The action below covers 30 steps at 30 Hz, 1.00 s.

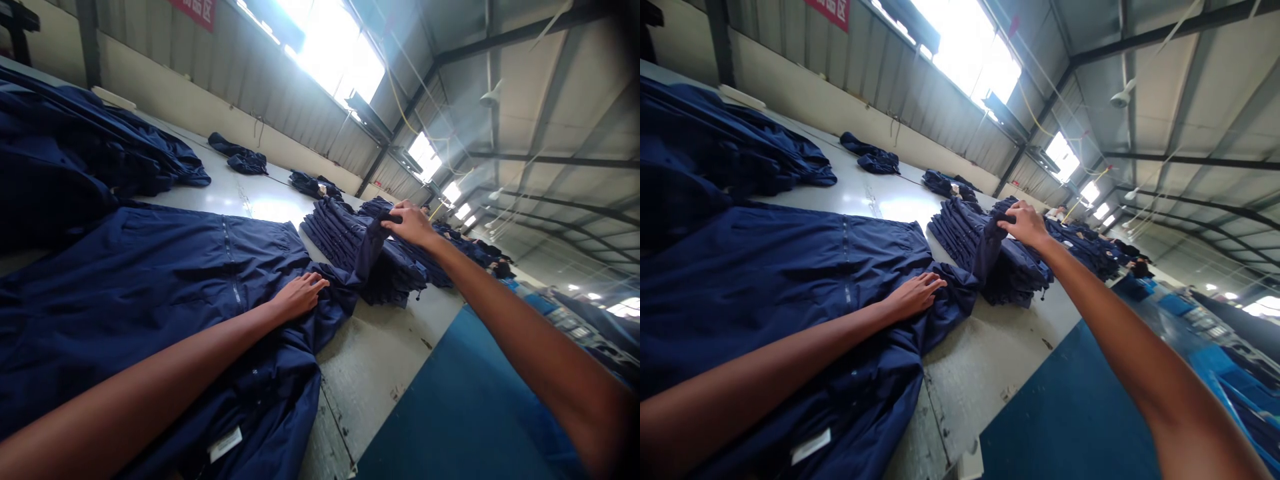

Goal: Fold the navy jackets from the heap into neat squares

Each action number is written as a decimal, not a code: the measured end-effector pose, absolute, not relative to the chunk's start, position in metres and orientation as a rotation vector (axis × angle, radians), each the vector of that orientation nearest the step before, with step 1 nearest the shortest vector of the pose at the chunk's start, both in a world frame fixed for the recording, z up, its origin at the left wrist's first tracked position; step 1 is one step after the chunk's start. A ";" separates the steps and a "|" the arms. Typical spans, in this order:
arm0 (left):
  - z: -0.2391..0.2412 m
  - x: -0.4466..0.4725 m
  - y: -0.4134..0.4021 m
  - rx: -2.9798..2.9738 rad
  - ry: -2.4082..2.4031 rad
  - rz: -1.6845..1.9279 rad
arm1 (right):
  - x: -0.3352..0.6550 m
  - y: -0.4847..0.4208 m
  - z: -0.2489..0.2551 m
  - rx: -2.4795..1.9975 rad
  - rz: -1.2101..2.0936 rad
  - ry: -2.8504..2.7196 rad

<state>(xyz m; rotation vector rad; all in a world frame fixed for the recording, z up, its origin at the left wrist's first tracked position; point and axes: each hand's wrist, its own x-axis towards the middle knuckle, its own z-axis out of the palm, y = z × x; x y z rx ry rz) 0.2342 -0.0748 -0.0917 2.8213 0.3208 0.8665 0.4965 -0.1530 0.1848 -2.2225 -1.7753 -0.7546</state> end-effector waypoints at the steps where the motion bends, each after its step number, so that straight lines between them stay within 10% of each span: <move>1: -0.093 0.234 -0.074 2.817 0.318 0.856 | 0.499 -0.150 0.188 -2.219 -0.740 -1.764; 10: -0.100 0.238 -0.069 2.814 0.305 0.825 | 0.529 -0.114 0.246 -2.218 -0.354 -1.515; 30: -0.099 0.239 -0.071 2.832 0.301 0.489 | 0.535 -0.102 0.299 -2.316 -0.736 -1.079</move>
